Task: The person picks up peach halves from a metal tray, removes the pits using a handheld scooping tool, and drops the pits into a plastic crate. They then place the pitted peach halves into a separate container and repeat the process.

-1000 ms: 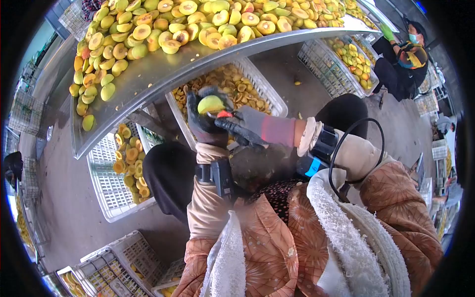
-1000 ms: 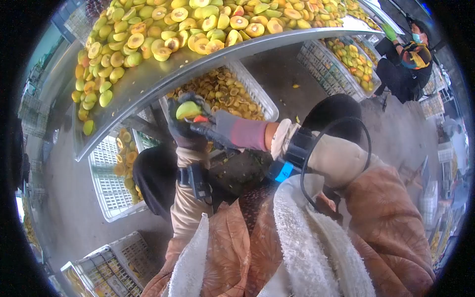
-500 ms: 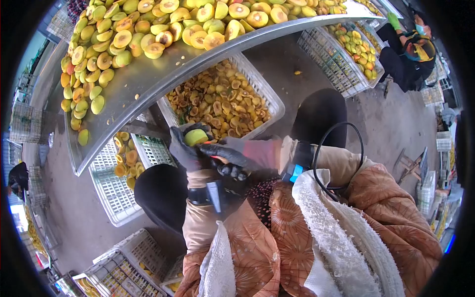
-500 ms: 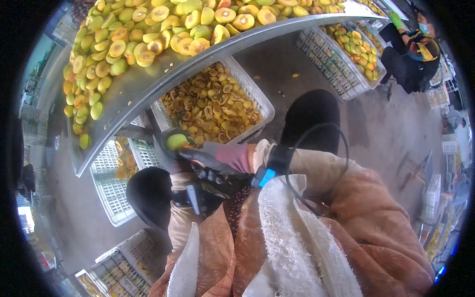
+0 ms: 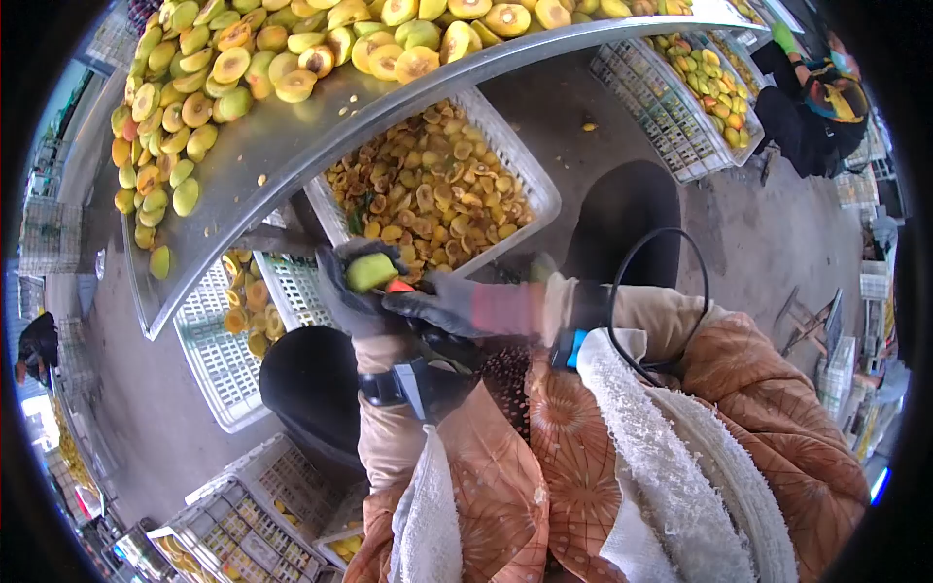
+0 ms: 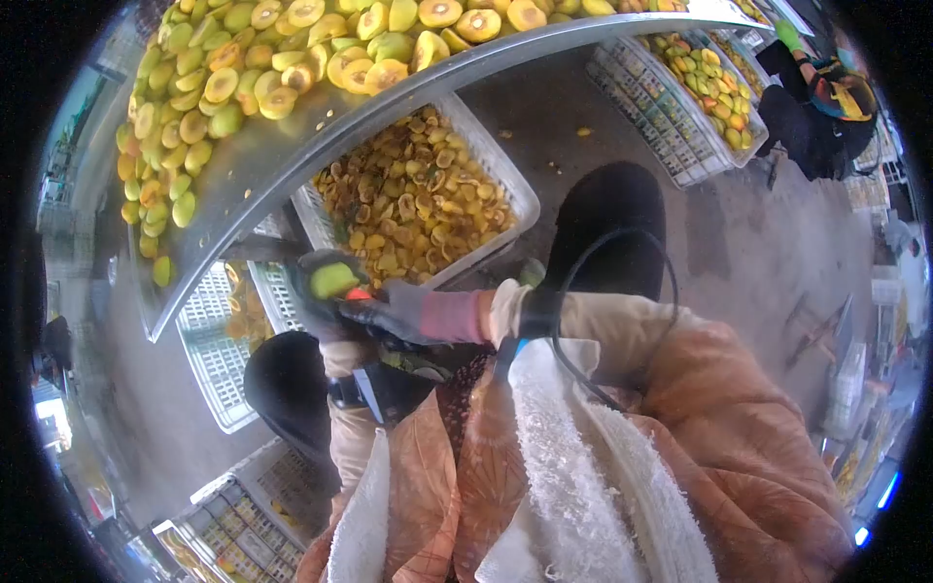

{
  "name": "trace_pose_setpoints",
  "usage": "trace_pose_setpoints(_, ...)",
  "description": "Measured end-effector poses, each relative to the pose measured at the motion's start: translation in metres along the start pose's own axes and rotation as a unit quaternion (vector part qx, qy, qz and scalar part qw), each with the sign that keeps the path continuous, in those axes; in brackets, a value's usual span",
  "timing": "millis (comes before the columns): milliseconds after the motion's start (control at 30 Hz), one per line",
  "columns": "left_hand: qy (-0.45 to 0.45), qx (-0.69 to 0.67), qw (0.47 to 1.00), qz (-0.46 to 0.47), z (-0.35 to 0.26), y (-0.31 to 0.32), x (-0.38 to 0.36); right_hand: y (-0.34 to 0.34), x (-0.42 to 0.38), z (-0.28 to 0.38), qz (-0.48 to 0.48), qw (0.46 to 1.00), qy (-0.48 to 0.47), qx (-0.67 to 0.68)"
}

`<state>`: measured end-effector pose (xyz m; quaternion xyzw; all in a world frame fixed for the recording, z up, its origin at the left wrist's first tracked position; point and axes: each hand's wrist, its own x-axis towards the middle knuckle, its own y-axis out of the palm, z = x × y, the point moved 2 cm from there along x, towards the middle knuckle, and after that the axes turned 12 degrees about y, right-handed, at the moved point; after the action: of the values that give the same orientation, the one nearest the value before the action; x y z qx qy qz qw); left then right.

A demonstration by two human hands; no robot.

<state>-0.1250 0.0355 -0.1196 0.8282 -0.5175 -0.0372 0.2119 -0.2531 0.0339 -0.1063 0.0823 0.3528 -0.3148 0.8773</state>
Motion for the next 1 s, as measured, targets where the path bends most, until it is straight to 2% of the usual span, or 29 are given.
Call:
trace_pose_setpoints(33,-0.088,-0.128,0.986,-0.059,0.003,0.001,0.0,0.004,0.01,-0.007,0.007,1.0,0.0,-0.003)
trace_pose_setpoints(67,-0.165,-0.225,0.959,-0.05,0.013,-0.006,0.007,0.005,0.026,-0.015,0.045,0.998,0.019,0.025)
trace_pose_setpoints(100,-0.14,-0.17,0.974,-0.049,0.019,-0.013,0.005,0.003,0.041,-0.023,0.081,0.995,0.038,0.054)
trace_pose_setpoints(133,-0.086,-0.112,0.99,-0.021,0.012,-0.008,0.005,-0.013,0.026,-0.009,0.139,0.982,-0.13,0.006)
trace_pose_setpoints(167,-0.033,-0.051,0.998,0.003,0.005,-0.005,0.004,-0.007,0.0,0.005,0.194,0.94,-0.054,0.274)
trace_pose_setpoints(200,0.063,0.031,0.995,0.067,0.007,-0.008,0.006,-0.005,0.012,-0.026,0.126,0.955,-0.054,0.262)
trace_pose_setpoints(233,0.131,0.093,0.984,0.083,0.003,-0.008,0.009,-0.001,0.013,-0.028,0.057,0.965,-0.053,0.249)
trace_pose_setpoints(267,0.044,0.0,0.999,0.02,0.003,-0.011,0.009,0.003,0.015,-0.026,0.064,0.966,-0.05,0.247)
trace_pose_setpoints(300,-0.04,-0.095,0.994,-0.045,0.004,-0.009,0.006,0.0,0.015,-0.016,-0.018,0.965,-0.249,0.076)
trace_pose_setpoints(333,-0.045,-0.104,0.988,-0.106,0.009,-0.01,0.004,0.001,0.009,0.002,-0.096,0.891,-0.433,-0.1)
trace_pose_setpoints(367,-0.066,-0.117,0.984,-0.117,0.009,-0.012,0.002,0.005,0.016,0.003,-0.088,0.89,-0.435,-0.102)
trace_pose_setpoints(400,-0.103,-0.169,0.975,-0.101,0.009,-0.013,0.003,0.006,0.03,-0.006,-0.008,0.97,-0.23,0.073)
trace_pose_setpoints(433,-0.141,-0.222,0.961,-0.083,0.01,-0.013,0.003,0.009,0.034,-0.01,0.069,0.968,-0.002,0.241)
trace_pose_setpoints(467,-0.141,-0.226,0.96,-0.084,0.013,-0.012,0.003,0.005,0.033,-0.007,0.068,0.969,0.001,0.238)
trace_pose_setpoints(500,-0.142,-0.257,0.952,-0.088,0.019,-0.012,0.005,-0.001,0.031,-0.002,0.036,0.994,-0.036,0.096)
trace_pose_setpoints(533,-0.142,-0.288,0.943,-0.091,0.021,-0.012,0.007,-0.004,0.026,0.01,0.004,0.996,-0.074,-0.048)
trace_pose_setpoints(567,-0.14,-0.292,0.942,-0.09,0.019,-0.012,0.007,-0.005,0.017,0.022,0.002,0.996,-0.074,-0.052)
trace_pose_setpoints(633,-0.11,-0.275,0.948,-0.12,0.012,-0.013,0.006,-0.003,0.002,0.036,0.116,0.992,-0.004,0.057)
trace_pose_setpoints(667,-0.046,-0.222,0.973,-0.04,0.003,-0.011,0.009,-0.002,0.005,0.028,0.118,0.992,-0.002,0.054)
trace_pose_setpoints(700,-0.044,-0.222,0.973,-0.042,-0.004,-0.009,0.009,-0.001,0.014,0.01,0.151,0.982,0.026,0.113)
trace_pose_setpoints(767,0.042,-0.105,0.993,-0.012,-0.012,0.001,0.008,-0.006,0.035,-0.037,0.209,0.947,0.083,0.23)
trace_pose_setpoints(800,-0.022,-0.158,0.987,0.014,-0.004,-0.003,0.012,-0.01,0.043,-0.054,0.237,0.922,0.113,0.285)
trace_pose_setpoints(833,-0.023,-0.158,0.987,0.012,0.004,-0.003,0.011,-0.009,0.045,-0.063,0.264,0.891,0.142,0.342)
trace_pose_setpoints(867,-0.047,-0.197,0.979,0.012,0.01,-0.001,0.012,-0.009,0.032,-0.04,0.265,0.891,0.143,0.34)
trace_pose_setpoints(900,-0.069,-0.236,0.969,0.009,0.016,-0.001,0.012,-0.018,0.019,-0.01,0.185,0.961,-0.025,0.205)
trace_pose_setpoints(933,-0.145,-0.379,0.913,0.046,0.007,0.006,0.011,-0.02,0.004,0.016,0.095,0.975,-0.192,0.06)
trace_pose_setpoints(967,-0.146,-0.378,0.913,0.045,0.013,0.004,0.011,-0.018,-0.001,0.021,0.095,0.975,-0.191,0.061)
trace_pose_setpoints(1000,-0.174,-0.403,0.897,0.051,0.028,0.002,0.014,-0.017,-0.003,0.025,0.053,0.989,-0.138,0.015)
